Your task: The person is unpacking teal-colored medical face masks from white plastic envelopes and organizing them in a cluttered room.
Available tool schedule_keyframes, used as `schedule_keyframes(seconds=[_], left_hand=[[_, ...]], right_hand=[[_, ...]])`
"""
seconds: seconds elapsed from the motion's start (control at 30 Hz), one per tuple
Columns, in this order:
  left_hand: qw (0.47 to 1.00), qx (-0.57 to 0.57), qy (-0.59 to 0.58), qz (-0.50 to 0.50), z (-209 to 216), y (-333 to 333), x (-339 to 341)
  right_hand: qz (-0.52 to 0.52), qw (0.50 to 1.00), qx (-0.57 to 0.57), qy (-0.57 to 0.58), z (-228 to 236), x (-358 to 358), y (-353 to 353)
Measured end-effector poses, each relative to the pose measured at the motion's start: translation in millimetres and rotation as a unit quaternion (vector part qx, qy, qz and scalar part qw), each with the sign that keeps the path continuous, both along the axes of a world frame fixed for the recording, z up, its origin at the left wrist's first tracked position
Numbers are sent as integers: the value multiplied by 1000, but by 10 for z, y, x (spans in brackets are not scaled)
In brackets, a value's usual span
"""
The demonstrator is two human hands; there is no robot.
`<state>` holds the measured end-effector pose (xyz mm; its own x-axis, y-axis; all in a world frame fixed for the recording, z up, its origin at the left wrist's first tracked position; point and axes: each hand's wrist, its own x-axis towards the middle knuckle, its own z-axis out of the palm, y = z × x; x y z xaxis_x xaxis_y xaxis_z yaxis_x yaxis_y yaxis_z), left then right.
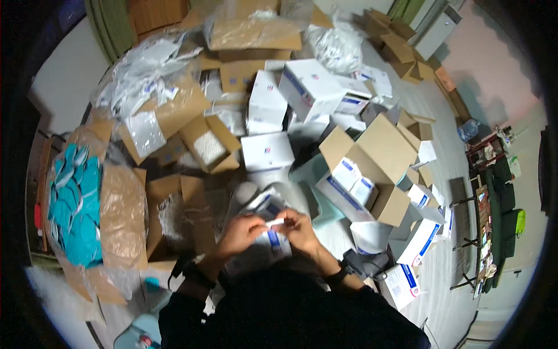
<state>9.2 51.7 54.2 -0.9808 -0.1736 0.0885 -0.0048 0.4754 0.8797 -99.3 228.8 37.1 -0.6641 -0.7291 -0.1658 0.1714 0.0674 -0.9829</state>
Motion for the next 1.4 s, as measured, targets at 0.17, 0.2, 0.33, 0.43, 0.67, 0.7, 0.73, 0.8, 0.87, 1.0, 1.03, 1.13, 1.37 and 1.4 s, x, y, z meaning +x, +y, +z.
schedule_keyframes(seconds=[0.17,0.2,0.33,0.43,0.67,0.7,0.73,0.8,0.87,1.0,1.03,1.13,1.37,1.4], left_hand=[[997,51,-57,-30,304,60,35],[996,45,-63,-39,336,62,18],[998,-44,30,-15,644,145,23],[946,-259,194,19,739,310,-29],[915,-218,335,-46,1070,653,114],[934,-141,324,-49,1112,714,148],[943,-77,317,-70,1219,775,187],[950,21,302,-79,1250,862,272],[957,106,258,-78,1393,754,415],[982,179,55,-8,1420,474,464],[981,179,-72,21,1335,394,366],[980,27,-48,192,404,185,11],[968,-61,-192,153,-295,97,-406],[968,-32,-210,131,-338,85,-430]], right_hand=[[24,999,29,4,276,116,38],[20,999,28,28,287,103,52],[-6,997,13,79,555,106,12],[-46,997,-44,43,544,62,-65],[-104,990,43,-81,458,-199,-59],[-121,991,32,-37,343,-185,23],[-141,988,51,-36,209,-213,122],[-154,985,78,-3,32,-231,213],[-153,981,102,58,-7,-199,262],[-167,978,96,85,133,-202,323],[-144,983,78,78,-13,-255,397],[-115,974,129,144,34,-172,289],[-107,936,135,308,105,-116,61],[-119,931,121,324,96,-142,44]])
